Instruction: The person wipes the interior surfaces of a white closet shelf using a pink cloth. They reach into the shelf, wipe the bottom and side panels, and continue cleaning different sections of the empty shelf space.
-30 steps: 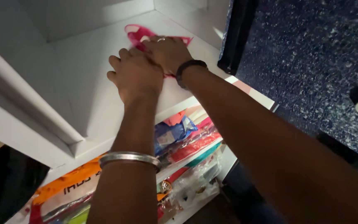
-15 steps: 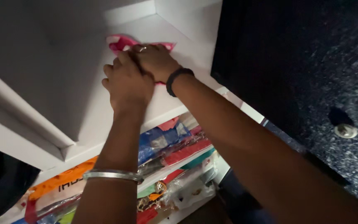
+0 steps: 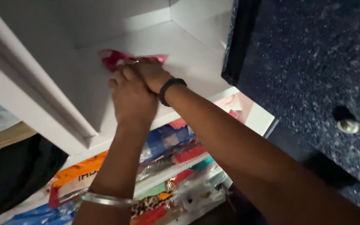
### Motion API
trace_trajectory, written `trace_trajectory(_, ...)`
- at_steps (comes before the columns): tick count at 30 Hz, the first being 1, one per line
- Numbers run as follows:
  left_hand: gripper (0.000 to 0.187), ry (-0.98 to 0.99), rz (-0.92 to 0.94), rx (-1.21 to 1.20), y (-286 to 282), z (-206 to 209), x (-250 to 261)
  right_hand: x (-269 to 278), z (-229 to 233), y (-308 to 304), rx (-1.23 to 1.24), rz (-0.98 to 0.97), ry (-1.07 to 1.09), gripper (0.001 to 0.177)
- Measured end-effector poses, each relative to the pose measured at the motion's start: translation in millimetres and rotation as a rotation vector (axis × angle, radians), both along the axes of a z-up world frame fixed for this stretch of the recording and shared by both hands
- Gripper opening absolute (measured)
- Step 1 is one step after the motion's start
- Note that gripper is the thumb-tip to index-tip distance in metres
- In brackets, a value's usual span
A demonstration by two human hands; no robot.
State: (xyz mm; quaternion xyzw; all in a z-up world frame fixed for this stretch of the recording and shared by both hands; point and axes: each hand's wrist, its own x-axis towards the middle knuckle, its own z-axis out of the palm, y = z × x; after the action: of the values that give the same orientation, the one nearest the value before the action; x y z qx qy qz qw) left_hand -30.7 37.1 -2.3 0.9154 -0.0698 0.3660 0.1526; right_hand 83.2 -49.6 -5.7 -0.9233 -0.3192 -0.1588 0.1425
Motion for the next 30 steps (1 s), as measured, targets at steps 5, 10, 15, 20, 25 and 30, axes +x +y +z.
trace_trajectory(5, 0.052, 0.126, 0.007, 0.019, 30, 3, -26, -23, -4, 8, -0.007, 0.094, -0.271, 0.047)
trace_trajectory(10, 0.028, 0.068, -0.044, -0.102, 38, 5, -34, -56, -11, 1, -0.065, -0.282, -0.215, 0.051)
trace_trajectory(15, 0.028, 0.021, -0.052, -0.194, 35, 3, -39, -67, -24, 2, -0.066, -0.381, -0.362, 0.053)
trace_trajectory(20, 0.032, -0.01, -0.047, -0.232, 36, 12, -42, -56, -23, 11, 0.002, -0.347, -0.321, 0.053)
trace_trajectory(25, 0.032, -0.013, -0.047, -0.234, 34, 11, -39, -31, -10, 33, 0.036, -0.405, -0.211, 0.051)
trace_trajectory(30, 0.027, -0.057, -0.065, -0.273, 33, 12, -39, -24, -6, 37, 0.003, -0.288, -0.134, 0.057)
